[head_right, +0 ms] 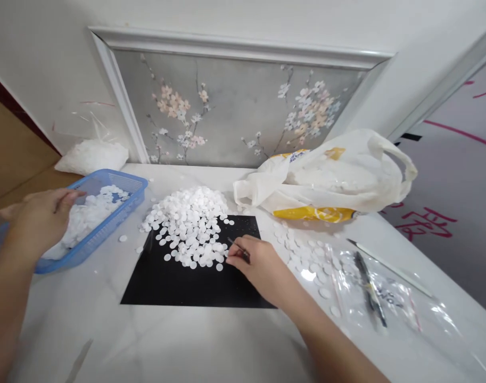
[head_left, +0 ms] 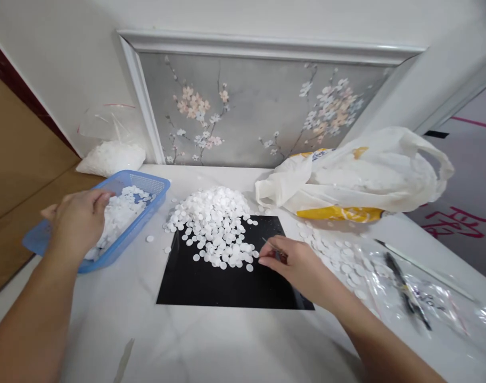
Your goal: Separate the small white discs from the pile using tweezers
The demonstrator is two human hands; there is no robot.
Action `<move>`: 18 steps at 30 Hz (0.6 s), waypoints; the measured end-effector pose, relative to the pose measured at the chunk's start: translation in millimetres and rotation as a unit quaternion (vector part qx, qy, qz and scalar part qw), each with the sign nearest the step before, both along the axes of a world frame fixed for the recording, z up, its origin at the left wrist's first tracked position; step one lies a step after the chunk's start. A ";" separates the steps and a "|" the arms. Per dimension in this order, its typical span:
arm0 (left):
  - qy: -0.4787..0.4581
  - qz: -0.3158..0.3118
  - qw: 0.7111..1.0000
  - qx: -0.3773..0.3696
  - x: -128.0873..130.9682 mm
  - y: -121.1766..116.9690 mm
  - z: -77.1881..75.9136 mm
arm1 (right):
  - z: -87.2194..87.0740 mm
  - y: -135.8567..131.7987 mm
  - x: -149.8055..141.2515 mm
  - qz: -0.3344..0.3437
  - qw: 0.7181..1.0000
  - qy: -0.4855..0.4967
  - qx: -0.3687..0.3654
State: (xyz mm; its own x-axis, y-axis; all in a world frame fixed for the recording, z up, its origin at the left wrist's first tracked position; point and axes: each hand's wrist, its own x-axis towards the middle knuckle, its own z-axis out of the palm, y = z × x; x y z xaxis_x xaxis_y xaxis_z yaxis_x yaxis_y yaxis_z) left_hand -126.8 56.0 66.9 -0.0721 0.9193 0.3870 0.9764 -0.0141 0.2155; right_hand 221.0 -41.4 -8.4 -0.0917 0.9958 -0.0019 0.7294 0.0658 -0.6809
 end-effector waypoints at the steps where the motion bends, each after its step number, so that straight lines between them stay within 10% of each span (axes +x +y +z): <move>1: 0.016 0.007 0.999 0.034 6.3 -2.3 0.4 | -1.7 -0.3 -5.6 0.001 1.000 0.008 -0.005; 5: -0.107 -0.135 0.983 0.068 48.5 -21.0 -19.0 | -8.8 0.9 -18.1 -0.001 0.999 0.013 -0.038; 9: -0.056 -0.397 0.906 -0.134 92.5 -43.0 -57.8 | -12.0 2.2 -19.8 -0.003 0.998 0.027 -0.059; 18: -0.043 -0.421 0.886 -0.190 119.7 -55.7 -80.1 | -13.2 -6.6 -32.4 0.030 0.992 0.094 -0.083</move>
